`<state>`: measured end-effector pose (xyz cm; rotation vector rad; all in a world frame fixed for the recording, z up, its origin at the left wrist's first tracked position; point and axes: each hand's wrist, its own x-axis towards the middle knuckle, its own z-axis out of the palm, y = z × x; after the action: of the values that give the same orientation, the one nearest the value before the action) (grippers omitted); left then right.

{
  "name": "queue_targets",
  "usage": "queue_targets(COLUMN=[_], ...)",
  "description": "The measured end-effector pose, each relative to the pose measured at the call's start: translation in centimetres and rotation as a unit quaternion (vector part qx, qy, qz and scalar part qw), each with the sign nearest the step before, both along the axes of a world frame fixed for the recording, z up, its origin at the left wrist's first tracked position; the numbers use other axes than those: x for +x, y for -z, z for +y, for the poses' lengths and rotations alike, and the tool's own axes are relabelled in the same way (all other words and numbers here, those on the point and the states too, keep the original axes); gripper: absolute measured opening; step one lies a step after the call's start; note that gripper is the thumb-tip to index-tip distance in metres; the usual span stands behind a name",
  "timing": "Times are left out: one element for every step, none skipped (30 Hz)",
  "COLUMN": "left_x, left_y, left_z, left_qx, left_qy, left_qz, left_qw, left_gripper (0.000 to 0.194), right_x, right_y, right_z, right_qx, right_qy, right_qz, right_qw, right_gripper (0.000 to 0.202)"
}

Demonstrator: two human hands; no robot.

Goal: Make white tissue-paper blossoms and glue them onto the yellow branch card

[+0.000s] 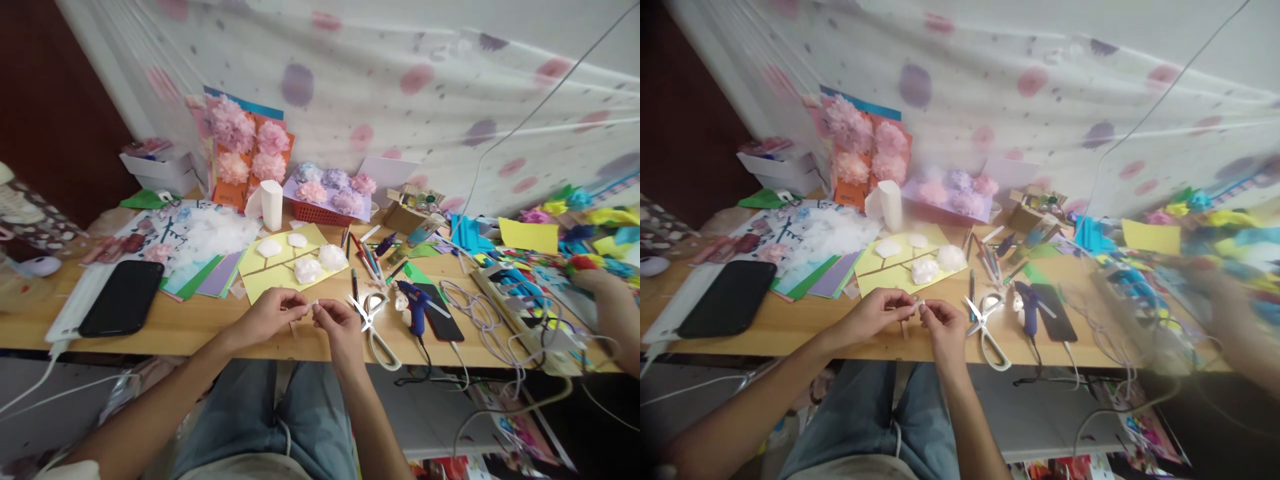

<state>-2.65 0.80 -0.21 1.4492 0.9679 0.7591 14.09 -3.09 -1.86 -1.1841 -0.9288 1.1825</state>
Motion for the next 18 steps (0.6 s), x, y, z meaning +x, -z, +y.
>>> queue_targets(left_x=[0.0, 0.1, 0.2, 0.3, 0.5, 0.6, 0.7, 0.7, 0.6, 0.5, 0.2, -0.1, -0.6, -1.1, -1.6, -2.2, -2.6, -3.1], left_y=[0.0, 0.0, 0.0, 0.0, 0.0, 0.0, 0.0, 0.0, 0.1, 0.1, 0.2, 0.3, 0.3, 0.4, 0.4, 0.4, 0.4, 0.2], left_z=[0.0, 0.0, -0.1, -0.2, -0.3, -0.4, -0.5, -0.6, -0.6, -0.5, -0.3, -0.1, 0.3, 0.8, 1.3, 1.9, 2.5, 3.1], left_qx=[-0.017, -0.034, -0.049, -0.061, -0.070, -0.077, -0.082, -0.084, -0.083, -0.076, -0.062, -0.041, -0.015, 0.012, 0.039, 0.060, 0.078, 0.092], left_qy=[-0.010, -0.019, -0.031, -0.043, -0.056, -0.065, -0.072, -0.074, -0.071, -0.068, -0.067, -0.070, -0.080, -0.094, -0.112, -0.128, -0.138, -0.145], left_qz=[-0.018, -0.037, -0.056, -0.072, -0.086, -0.095, -0.102, -0.107, -0.107, -0.102, -0.093, -0.078, -0.057, -0.032, -0.006, 0.020, 0.043, 0.062], left_qw=[1.000, 0.999, 0.997, 0.995, 0.992, 0.990, 0.989, 0.988, 0.988, 0.989, 0.991, 0.994, 0.995, 0.995, 0.993, 0.990, 0.986, 0.983], left_gripper=[0.029, 0.031, 0.033, 0.033, 0.033, 0.033, 0.033, 0.033, 0.032, 0.032, 0.031, 0.030, 0.028, 0.027, 0.026, 0.025, 0.024, 0.023], right_x=[-0.2, -0.5, -0.8, -1.0, -1.3, -1.6, -1.7, -1.9, -2.0, -2.0, -1.9, -1.9, -1.8, -1.7, -1.7, -1.6, -1.6, -1.6], right_y=[0.0, 0.0, 0.1, 0.1, 0.2, 0.3, 0.4, 0.5, 0.5, 0.6, 0.7, 0.9, 1.1, 1.3, 1.6, 1.9, 2.3, 2.7], right_z=[0.0, 0.0, 0.0, 0.0, 0.0, 0.0, 0.0, 0.0, 0.0, 0.0, -0.1, -0.2, -0.5, -0.9, -1.4, -2.0, -2.7, -3.4], right_qx=[0.003, 0.006, 0.008, 0.011, 0.015, 0.018, 0.021, 0.024, 0.024, 0.025, 0.028, 0.037, 0.055, 0.085, 0.124, 0.166, 0.205, 0.237], right_qy=[0.010, 0.019, 0.024, 0.027, 0.029, 0.030, 0.033, 0.035, 0.037, 0.043, 0.052, 0.062, 0.070, 0.071, 0.058, 0.030, -0.011, -0.055], right_qz=[0.009, 0.016, 0.021, 0.024, 0.026, 0.026, 0.025, 0.023, 0.018, 0.009, -0.009, -0.040, -0.085, -0.146, -0.218, -0.294, -0.368, -0.433], right_qw=[1.000, 1.000, 0.999, 0.999, 0.999, 0.999, 0.999, 0.999, 0.999, 0.999, 0.998, 0.997, 0.992, 0.983, 0.966, 0.941, 0.907, 0.868], right_gripper=[0.027, 0.028, 0.028, 0.027, 0.027, 0.026, 0.025, 0.025, 0.025, 0.026, 0.027, 0.027, 0.026, 0.025, 0.024, 0.024, 0.027, 0.036])
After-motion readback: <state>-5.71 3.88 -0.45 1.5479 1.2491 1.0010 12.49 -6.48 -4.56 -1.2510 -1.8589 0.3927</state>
